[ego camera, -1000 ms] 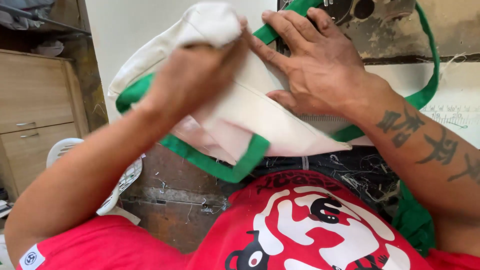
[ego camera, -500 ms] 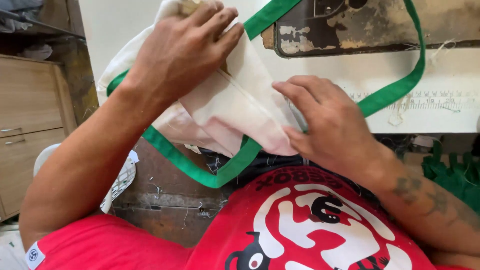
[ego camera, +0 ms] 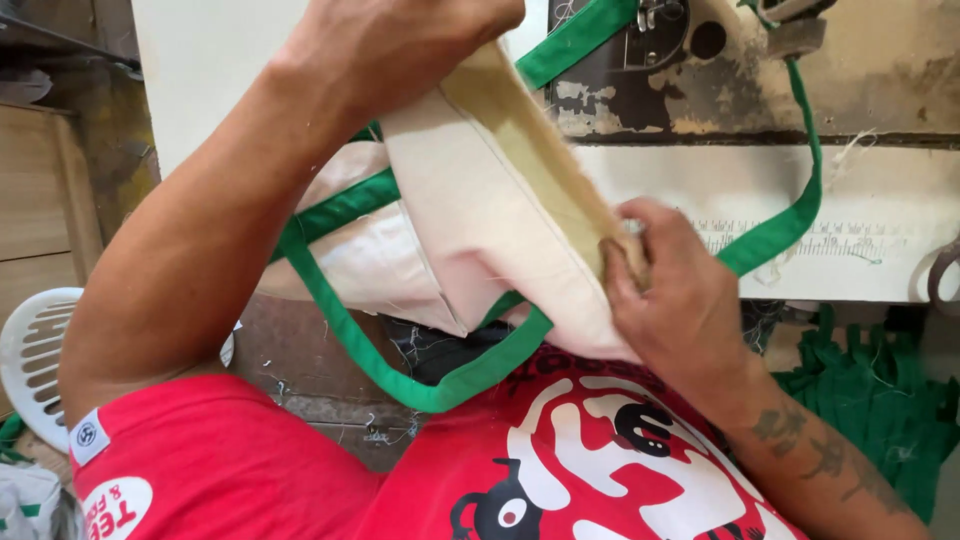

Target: The person uses shears to trim excess fabric from the top edge of a white tote bag with green handles. They then fold the top edge inward and align a green zipper along the opening, repeatedly adjusting the fabric and zipper to prepare for sewing.

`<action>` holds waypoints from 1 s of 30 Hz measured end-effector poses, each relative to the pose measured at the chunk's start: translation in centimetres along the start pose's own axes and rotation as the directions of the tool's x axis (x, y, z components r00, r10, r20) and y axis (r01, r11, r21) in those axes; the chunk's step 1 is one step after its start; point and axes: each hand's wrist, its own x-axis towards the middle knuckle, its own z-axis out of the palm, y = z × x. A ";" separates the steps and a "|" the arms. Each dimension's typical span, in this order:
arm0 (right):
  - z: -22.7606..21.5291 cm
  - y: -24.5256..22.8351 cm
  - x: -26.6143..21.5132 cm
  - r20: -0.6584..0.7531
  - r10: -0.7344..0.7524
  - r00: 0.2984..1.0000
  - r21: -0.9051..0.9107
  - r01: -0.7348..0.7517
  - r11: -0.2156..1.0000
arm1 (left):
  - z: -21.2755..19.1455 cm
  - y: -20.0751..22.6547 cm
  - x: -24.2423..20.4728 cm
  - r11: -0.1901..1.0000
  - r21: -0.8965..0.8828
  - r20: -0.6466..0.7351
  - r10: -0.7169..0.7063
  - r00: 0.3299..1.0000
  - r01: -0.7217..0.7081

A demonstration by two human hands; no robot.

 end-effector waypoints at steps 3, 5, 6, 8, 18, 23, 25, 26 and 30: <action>1.3 -0.1 -0.4 -0.114 -0.402 0.909 -0.227 0.370 0.901 | 0.9 0.3 0.1 1.000 0.003 -0.041 0.016 0.999 -0.016; 1.0 -0.9 -0.4 -0.070 -0.461 0.884 -0.437 0.389 0.811 | 0.9 0.2 0.6 0.985 0.140 -0.131 0.119 0.984 -0.101; 0.9 -0.9 -0.2 -0.069 -0.462 0.884 -0.435 0.390 0.812 | 0.7 0.1 0.6 0.985 0.139 -0.129 0.119 0.985 -0.101; 0.6 -0.9 0.0 -0.007 -0.444 0.896 -0.538 0.371 0.757 | 0.4 0.2 0.7 0.980 0.057 -0.034 0.193 0.981 -0.191; 0.1 -1.0 6.9 -0.146 -0.440 0.886 -0.392 0.356 0.848 | -0.9 0.7 1.4 0.995 -0.099 0.190 0.030 0.981 -0.012; 2.4 -1.5 8.0 -0.167 -0.395 0.903 -0.382 0.310 0.871 | -0.8 -0.3 2.1 0.920 -0.393 0.076 0.041 0.996 -0.008; 2.8 -1.5 7.8 -0.159 -0.383 0.910 -0.384 0.301 0.873 | 0.0 -0.6 1.5 0.908 -0.417 0.075 0.073 0.995 -0.035; 2.9 -1.5 7.7 -0.153 -0.370 0.916 -0.386 0.289 0.876 | 0.4 -0.8 1.2 0.896 -0.440 0.070 0.108 0.992 -0.066; 3.0 -1.7 7.7 -0.115 -0.354 0.928 -0.472 0.262 0.842 | 0.6 -1.3 1.6 0.889 -0.451 0.058 0.114 0.992 -0.076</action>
